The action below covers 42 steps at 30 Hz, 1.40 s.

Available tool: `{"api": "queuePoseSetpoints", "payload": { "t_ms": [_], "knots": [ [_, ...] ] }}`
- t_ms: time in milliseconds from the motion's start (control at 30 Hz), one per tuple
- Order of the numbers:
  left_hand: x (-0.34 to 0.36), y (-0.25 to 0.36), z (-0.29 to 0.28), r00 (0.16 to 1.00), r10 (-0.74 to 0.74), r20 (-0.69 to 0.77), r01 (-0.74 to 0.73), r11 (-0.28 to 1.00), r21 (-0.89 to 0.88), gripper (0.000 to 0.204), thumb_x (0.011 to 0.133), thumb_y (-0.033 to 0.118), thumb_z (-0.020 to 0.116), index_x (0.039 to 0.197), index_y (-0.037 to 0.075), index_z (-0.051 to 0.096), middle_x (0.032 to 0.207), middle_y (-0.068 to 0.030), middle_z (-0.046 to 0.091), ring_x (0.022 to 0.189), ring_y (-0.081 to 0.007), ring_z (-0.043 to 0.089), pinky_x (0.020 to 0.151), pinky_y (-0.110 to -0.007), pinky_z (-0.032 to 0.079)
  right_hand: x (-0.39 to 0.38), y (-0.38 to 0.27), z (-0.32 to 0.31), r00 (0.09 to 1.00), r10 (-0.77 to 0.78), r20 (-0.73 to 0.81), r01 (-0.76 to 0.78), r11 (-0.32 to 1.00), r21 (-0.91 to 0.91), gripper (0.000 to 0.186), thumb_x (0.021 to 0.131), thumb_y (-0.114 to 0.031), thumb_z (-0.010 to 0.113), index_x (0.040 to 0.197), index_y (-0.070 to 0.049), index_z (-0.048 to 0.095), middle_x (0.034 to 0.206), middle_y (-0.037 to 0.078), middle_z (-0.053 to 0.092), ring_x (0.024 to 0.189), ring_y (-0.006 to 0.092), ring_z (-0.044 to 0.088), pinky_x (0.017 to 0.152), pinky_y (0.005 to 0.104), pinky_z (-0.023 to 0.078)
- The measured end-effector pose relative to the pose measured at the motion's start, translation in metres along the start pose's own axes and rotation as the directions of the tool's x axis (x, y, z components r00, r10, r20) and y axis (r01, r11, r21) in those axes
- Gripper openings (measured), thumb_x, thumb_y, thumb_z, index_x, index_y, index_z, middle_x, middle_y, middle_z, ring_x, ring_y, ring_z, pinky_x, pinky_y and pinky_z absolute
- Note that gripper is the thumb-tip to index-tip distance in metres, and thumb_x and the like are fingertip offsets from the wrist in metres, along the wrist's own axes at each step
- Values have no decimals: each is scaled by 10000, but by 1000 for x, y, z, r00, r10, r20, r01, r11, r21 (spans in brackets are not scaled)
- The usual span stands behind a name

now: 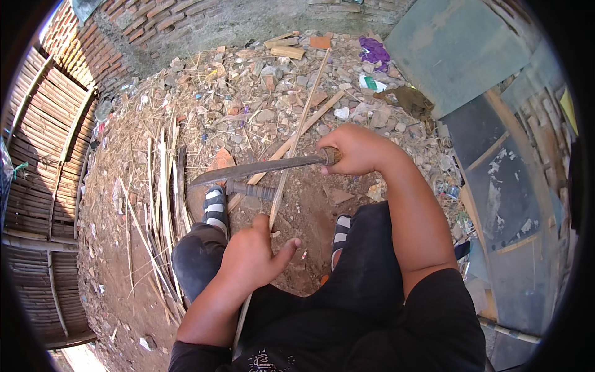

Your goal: The person thins a piece of bamboo by running the blade of a machete along its length while holding it between their hands.

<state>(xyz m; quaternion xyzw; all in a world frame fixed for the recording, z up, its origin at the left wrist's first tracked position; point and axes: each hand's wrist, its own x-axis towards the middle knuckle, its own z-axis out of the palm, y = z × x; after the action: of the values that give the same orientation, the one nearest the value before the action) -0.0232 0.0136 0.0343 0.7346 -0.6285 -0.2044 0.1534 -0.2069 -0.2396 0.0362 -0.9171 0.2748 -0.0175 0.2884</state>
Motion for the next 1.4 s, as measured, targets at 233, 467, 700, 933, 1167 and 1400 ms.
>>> {"api": "queuePoseSetpoints", "payload": {
  "t_ms": [233, 467, 700, 933, 1167, 1400],
  "knots": [
    [2, -1, 3, 1000, -6, 1, 6, 999, 48, 531, 849, 427, 779, 942, -40, 543, 562, -175, 581, 580, -407, 646, 560, -466, 510, 6, 26, -9, 953, 274, -130, -269, 962, 57, 518, 792, -322, 819, 1209, -41, 690, 1072, 213, 714, 1029, 362, 684, 883, 441, 527],
    [0, -1, 1, 999, -19, 41, 19, 1000, 2, 524, 853, 410, 776, 957, -49, 546, 608, -193, 607, 626, -410, 660, 592, -480, 519, 10, 5, 5, 986, -101, 136, 96, 994, 48, 498, 803, -362, 808, 1179, -56, 694, 982, 202, 712, 931, 347, 680, 810, 439, 516],
    [7, 3, -7, 994, -33, 103, 46, 991, -127, 507, 843, 392, 795, 958, -40, 556, 592, -157, 597, 596, -369, 649, 577, -443, 507, 11, 45, 6, 966, 228, -122, -202, 960, 195, 465, 794, -381, 815, 1079, -36, 689, 971, 178, 692, 954, 328, 667, 822, 427, 508],
    [5, 8, -10, 991, -44, 127, 62, 988, -142, 512, 851, 393, 781, 953, -46, 539, 608, -200, 614, 650, -411, 675, 610, -470, 525, 10, -2, 4, 988, -12, 155, 6, 999, 38, 519, 782, -368, 819, 1176, -58, 682, 1057, 186, 701, 997, 328, 675, 875, 423, 516],
    [8, -3, 0, 998, -16, 65, 24, 992, -121, 506, 828, 387, 818, 957, -31, 565, 573, -120, 576, 536, -308, 627, 544, -395, 488, 13, 37, 3, 934, 346, -86, -319, 919, 233, 661, 801, -378, 816, 1331, -37, 616, 1200, 228, 687, 1130, 336, 660, 967, 423, 502],
    [5, -1, -4, 995, -37, 98, 56, 978, -200, 501, 833, 366, 821, 988, -35, 565, 591, -100, 568, 529, -252, 602, 533, -369, 471, 13, 10, 19, 968, -201, 152, 182, 975, 128, 542, 799, -387, 830, 1177, -38, 657, 949, 152, 701, 886, 262, 661, 768, 414, 487]
  ]
}}
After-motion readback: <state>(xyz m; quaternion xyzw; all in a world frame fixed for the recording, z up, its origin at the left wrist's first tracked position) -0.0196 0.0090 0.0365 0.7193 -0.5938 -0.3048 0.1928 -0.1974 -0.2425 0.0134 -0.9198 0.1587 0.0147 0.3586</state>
